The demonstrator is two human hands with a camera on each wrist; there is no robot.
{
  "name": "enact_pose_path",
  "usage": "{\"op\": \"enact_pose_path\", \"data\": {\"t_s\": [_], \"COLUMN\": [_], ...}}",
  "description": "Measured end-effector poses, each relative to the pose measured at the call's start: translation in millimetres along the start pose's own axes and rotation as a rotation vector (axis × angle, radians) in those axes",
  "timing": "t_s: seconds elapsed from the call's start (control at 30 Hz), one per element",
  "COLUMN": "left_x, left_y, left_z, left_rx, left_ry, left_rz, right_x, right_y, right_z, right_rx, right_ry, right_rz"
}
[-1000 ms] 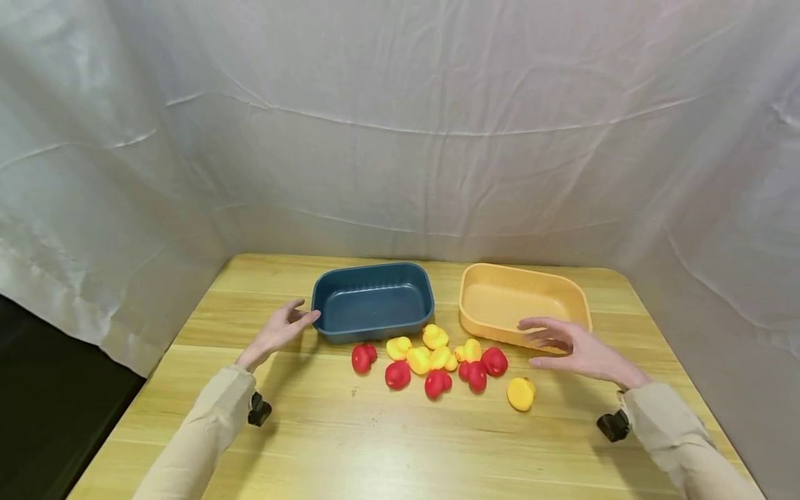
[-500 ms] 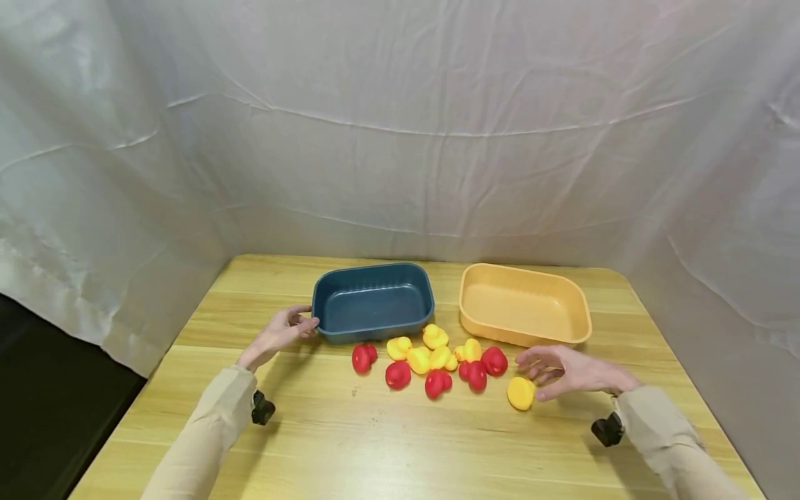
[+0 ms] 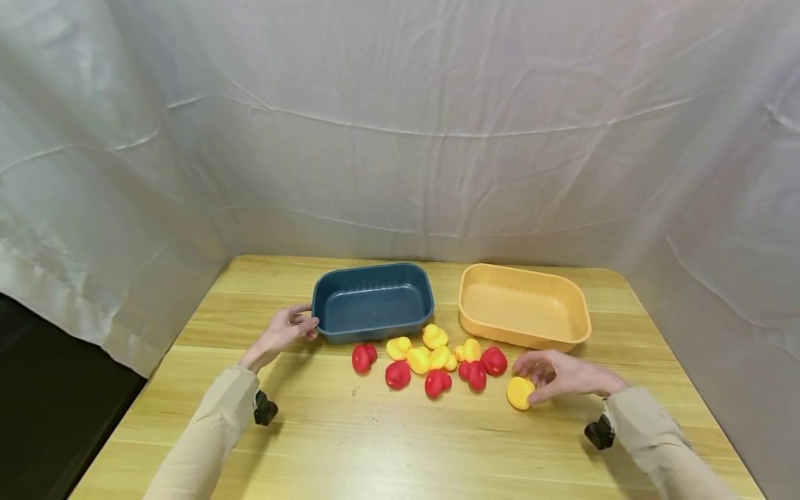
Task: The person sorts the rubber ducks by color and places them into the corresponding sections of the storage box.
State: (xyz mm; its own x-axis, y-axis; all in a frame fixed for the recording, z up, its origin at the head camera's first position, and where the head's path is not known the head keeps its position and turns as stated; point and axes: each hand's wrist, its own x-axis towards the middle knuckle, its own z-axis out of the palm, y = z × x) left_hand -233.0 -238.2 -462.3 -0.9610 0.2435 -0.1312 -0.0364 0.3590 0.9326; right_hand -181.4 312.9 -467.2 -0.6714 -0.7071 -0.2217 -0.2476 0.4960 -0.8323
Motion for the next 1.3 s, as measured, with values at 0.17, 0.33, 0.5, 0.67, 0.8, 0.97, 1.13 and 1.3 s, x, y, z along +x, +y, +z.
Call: {"op": "enact_pose_path", "data": {"t_s": [0.17,0.33,0.5,0.67,0.8,0.97,1.13,1.3], "left_x": [-0.4,-0.5,0.0,-0.6,0.1,0.1,-1.1,-0.8], "left_y": [1.1,1.2,0.8,1.3,0.5,2.3,4.0,3.3], "left_z": [1.0,0.4,-0.4,-1.0,-0.5,0.9,1.5,1.7], "left_rx": [-0.036,-0.034,-0.029,-0.017,-0.02,-0.027,-0.03,-0.032], "left_ry": [-0.005,-0.014,-0.011,-0.008,-0.01,-0.018,-0.018,-0.017], "left_rz": [-0.003,-0.002,-0.01,-0.014,-0.017,-0.014,-0.019,-0.013], "right_x": [2.1,3.5,4.3,5.1,5.6,7.3,10.6,15.7], "right_y": [-0.8,-0.2,0.2,-1.3,-2.9,-6.8,-13.7,-22.7], "right_z": [1.9,2.0,1.6,1.6,1.0,-1.8,-7.3,-13.2], "right_rx": [0.001,0.0,-0.003,-0.005,-0.021,-0.06,-0.053,-0.051], "right_ry": [0.002,-0.001,-0.009,-0.013,-0.003,0.029,0.048,0.055], "right_rz": [0.005,0.012,0.022,0.035,0.037,0.053,0.066,0.058]}}
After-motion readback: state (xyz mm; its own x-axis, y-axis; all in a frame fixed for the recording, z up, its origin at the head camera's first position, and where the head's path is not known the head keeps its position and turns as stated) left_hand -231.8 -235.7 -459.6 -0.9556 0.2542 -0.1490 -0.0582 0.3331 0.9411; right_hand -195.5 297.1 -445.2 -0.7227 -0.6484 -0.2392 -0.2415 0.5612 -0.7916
